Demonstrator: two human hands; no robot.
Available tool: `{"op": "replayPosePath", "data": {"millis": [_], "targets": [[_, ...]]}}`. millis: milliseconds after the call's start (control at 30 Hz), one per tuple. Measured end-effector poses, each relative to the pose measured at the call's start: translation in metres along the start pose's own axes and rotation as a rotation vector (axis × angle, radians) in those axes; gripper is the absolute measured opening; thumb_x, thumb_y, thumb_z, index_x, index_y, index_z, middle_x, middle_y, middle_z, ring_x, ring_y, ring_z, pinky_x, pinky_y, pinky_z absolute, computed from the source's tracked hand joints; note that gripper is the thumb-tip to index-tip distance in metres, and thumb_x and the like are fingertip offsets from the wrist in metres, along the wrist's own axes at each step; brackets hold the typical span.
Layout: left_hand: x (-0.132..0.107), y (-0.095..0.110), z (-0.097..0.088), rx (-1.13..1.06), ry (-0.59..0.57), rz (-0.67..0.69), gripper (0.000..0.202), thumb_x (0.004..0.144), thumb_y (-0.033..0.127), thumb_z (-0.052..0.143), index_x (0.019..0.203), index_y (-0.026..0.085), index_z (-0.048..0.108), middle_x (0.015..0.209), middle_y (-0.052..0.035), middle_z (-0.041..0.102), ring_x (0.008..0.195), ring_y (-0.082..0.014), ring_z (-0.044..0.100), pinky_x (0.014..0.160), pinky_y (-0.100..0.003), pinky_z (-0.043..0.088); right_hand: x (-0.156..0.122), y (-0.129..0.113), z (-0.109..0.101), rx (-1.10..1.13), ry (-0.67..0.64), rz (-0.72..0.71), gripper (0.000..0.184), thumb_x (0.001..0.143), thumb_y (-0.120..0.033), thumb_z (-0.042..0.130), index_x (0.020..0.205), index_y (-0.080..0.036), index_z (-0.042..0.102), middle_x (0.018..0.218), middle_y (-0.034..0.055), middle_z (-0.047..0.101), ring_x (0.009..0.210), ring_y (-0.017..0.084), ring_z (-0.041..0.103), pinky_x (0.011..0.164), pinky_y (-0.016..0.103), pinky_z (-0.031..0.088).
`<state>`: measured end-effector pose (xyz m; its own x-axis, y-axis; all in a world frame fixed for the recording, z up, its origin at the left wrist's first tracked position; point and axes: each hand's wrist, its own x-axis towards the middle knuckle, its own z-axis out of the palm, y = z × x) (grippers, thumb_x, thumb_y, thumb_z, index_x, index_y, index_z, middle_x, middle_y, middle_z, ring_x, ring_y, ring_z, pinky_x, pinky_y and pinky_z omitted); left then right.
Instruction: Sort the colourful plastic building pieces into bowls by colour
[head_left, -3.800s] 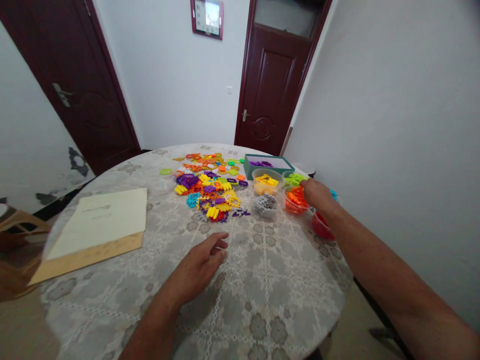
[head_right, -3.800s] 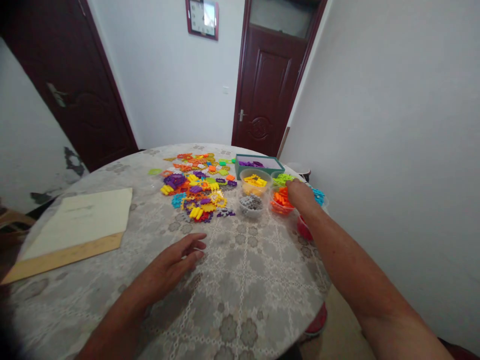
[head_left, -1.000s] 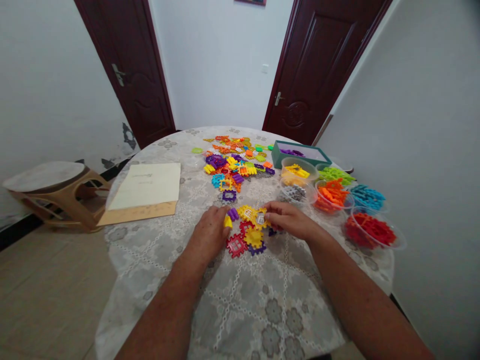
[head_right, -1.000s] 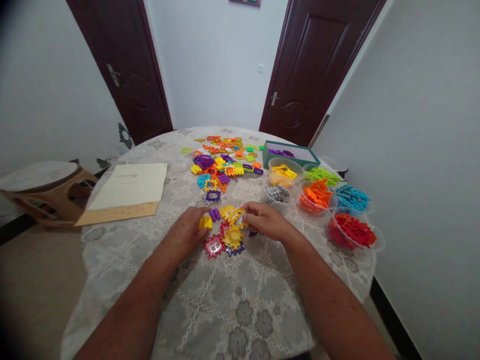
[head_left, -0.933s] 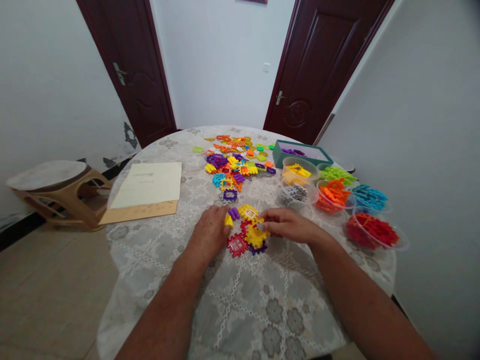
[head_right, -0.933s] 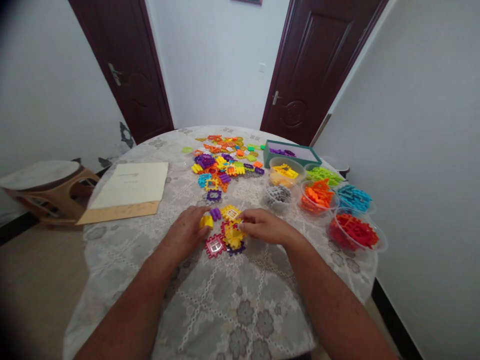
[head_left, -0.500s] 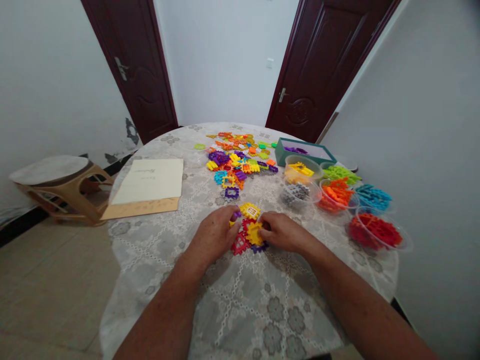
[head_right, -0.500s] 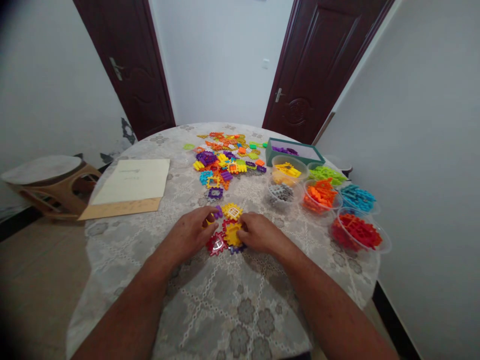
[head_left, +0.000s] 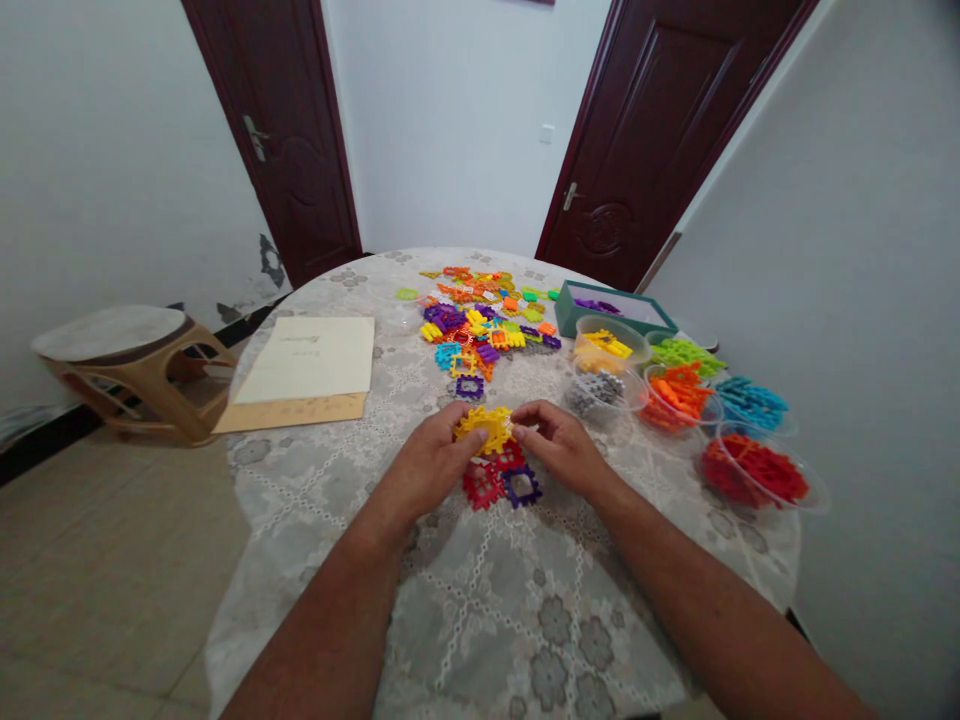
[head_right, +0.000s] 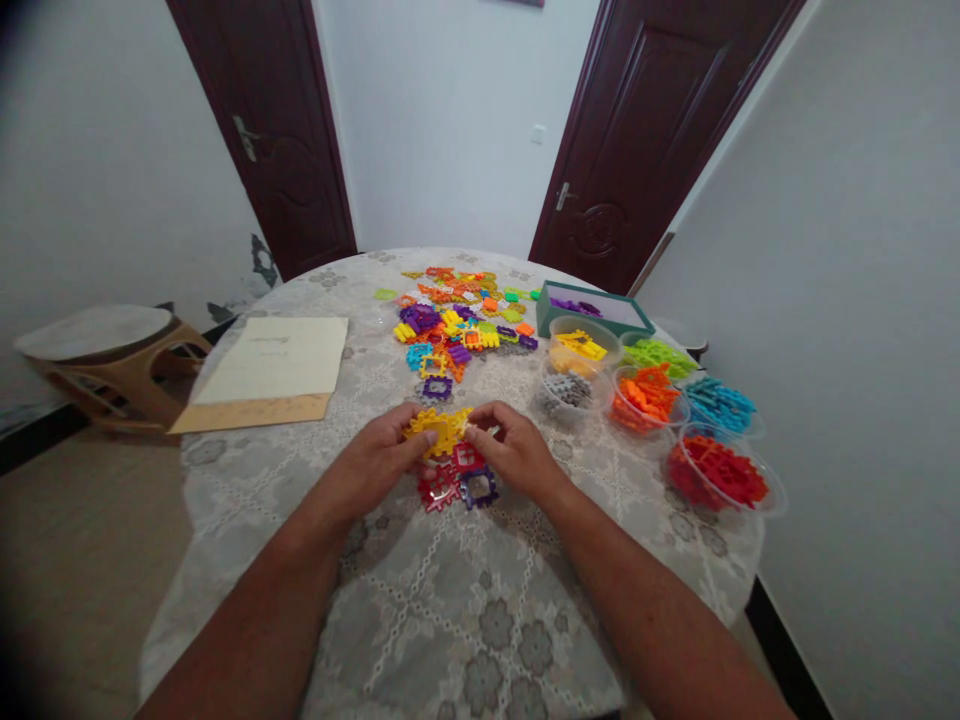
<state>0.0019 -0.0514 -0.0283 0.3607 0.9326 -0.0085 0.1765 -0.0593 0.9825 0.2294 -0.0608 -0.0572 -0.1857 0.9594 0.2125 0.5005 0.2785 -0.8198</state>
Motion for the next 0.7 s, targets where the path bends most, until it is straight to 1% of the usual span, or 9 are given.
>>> {"op": "replayPosePath", "data": {"millis": [67, 100, 167, 233, 333, 400, 500, 567, 700], "targets": [[0.002, 0.000, -0.001, -0.235, 0.075, -0.091, 0.028, 0.092, 0.032, 0.068, 0.118, 0.022, 0.066, 0.113, -0.0095, 0.075, 0.093, -0.0238, 0.075, 0.069, -0.033, 0.065, 0.002, 0.012, 0.001, -0.290, 0.112, -0.123, 0.030, 0.098, -0.039, 0.062, 0.122, -0.022, 0.066, 0.123, 0.0132, 0.069, 0.118, 0.030, 0.062, 0.103, 0.049, 0.050], [0.003, 0.000, -0.001, -0.348, 0.097, -0.119, 0.031, 0.091, 0.030, 0.069, 0.120, 0.021, 0.064, 0.115, -0.0105, 0.075, 0.092, -0.0232, 0.076, 0.067, -0.031, 0.065, 0.002, 0.017, 0.002, -0.413, 0.126, -0.162, 0.034, 0.097, -0.039, 0.064, 0.126, -0.022, 0.066, 0.128, 0.0150, 0.067, 0.124, 0.032, 0.058, 0.109, 0.052, 0.046], [0.004, 0.000, -0.002, -0.529, 0.115, -0.154, 0.032, 0.091, 0.026, 0.070, 0.121, 0.019, 0.062, 0.115, -0.0120, 0.074, 0.090, -0.0216, 0.078, 0.066, -0.028, 0.066, 0.002, 0.025, 0.006, -0.573, 0.101, -0.169, 0.040, 0.096, -0.041, 0.067, 0.130, -0.020, 0.066, 0.130, 0.0169, 0.067, 0.127, 0.035, 0.056, 0.112, 0.055, 0.043], [0.005, 0.002, -0.003, -0.650, 0.110, -0.171, 0.031, 0.091, 0.022, 0.070, 0.120, 0.017, 0.061, 0.115, -0.0129, 0.073, 0.090, -0.0209, 0.078, 0.067, -0.027, 0.066, 0.003, 0.030, 0.010, -0.644, 0.064, -0.124, 0.040, 0.097, -0.043, 0.067, 0.129, -0.019, 0.067, 0.125, 0.0169, 0.069, 0.122, 0.034, 0.059, 0.109, 0.053, 0.045], [0.005, 0.002, -0.004, -0.759, 0.115, -0.186, 0.024, 0.092, 0.020, 0.067, 0.115, 0.016, 0.061, 0.118, -0.0132, 0.071, 0.094, -0.0207, 0.078, 0.073, -0.030, 0.068, 0.004, 0.032, 0.012, -0.640, 0.067, -0.097, 0.036, 0.097, -0.041, 0.066, 0.126, -0.019, 0.069, 0.120, 0.0161, 0.071, 0.117, 0.032, 0.061, 0.107, 0.051, 0.046], [0.006, 0.002, -0.004, -0.807, 0.131, -0.205, 0.018, 0.093, 0.020, 0.066, 0.110, 0.016, 0.062, 0.120, -0.0126, 0.070, 0.098, -0.0204, 0.077, 0.080, -0.033, 0.068, 0.005, 0.030, 0.010, -0.586, 0.138, -0.126, 0.036, 0.097, -0.038, 0.065, 0.128, -0.019, 0.067, 0.122, 0.0159, 0.071, 0.118, 0.032, 0.062, 0.109, 0.052, 0.045], [0.006, 0.000, -0.003, -0.845, 0.131, -0.214, 0.012, 0.094, 0.021, 0.066, 0.105, 0.018, 0.063, 0.124, -0.0123, 0.070, 0.105, -0.0207, 0.075, 0.091, -0.037, 0.066, 0.004, 0.020, 0.006, -0.467, 0.262, -0.220, 0.038, 0.097, -0.034, 0.062, 0.133, -0.021, 0.063, 0.129, 0.0152, 0.068, 0.124, 0.031, 0.060, 0.113, 0.052, 0.044], [0.005, 0.001, -0.002, -0.835, 0.088, -0.201, 0.016, 0.092, 0.021, 0.067, 0.108, 0.019, 0.064, 0.130, -0.0129, 0.069, 0.110, -0.0209, 0.073, 0.094, -0.035, 0.065, 0.001, 0.010, 0.007, -0.402, 0.277, -0.294, 0.041, 0.098, -0.032, 0.061, 0.138, -0.024, 0.059, 0.136, 0.0141, 0.065, 0.130, 0.031, 0.058, 0.116, 0.053, 0.043], [0.000, 0.003, 0.002, -0.759, -0.044, -0.178, 0.034, 0.085, 0.016, 0.069, 0.119, 0.017, 0.065, 0.131, -0.0145, 0.070, 0.112, -0.0210, 0.073, 0.091, -0.030, 0.063, -0.006, -0.009, 0.021, -0.329, 0.189, -0.388, 0.054, 0.097, -0.032, 0.062, 0.149, -0.028, 0.049, 0.145, 0.0129, 0.060, 0.138, 0.031, 0.053, 0.119, 0.054, 0.042]]}}
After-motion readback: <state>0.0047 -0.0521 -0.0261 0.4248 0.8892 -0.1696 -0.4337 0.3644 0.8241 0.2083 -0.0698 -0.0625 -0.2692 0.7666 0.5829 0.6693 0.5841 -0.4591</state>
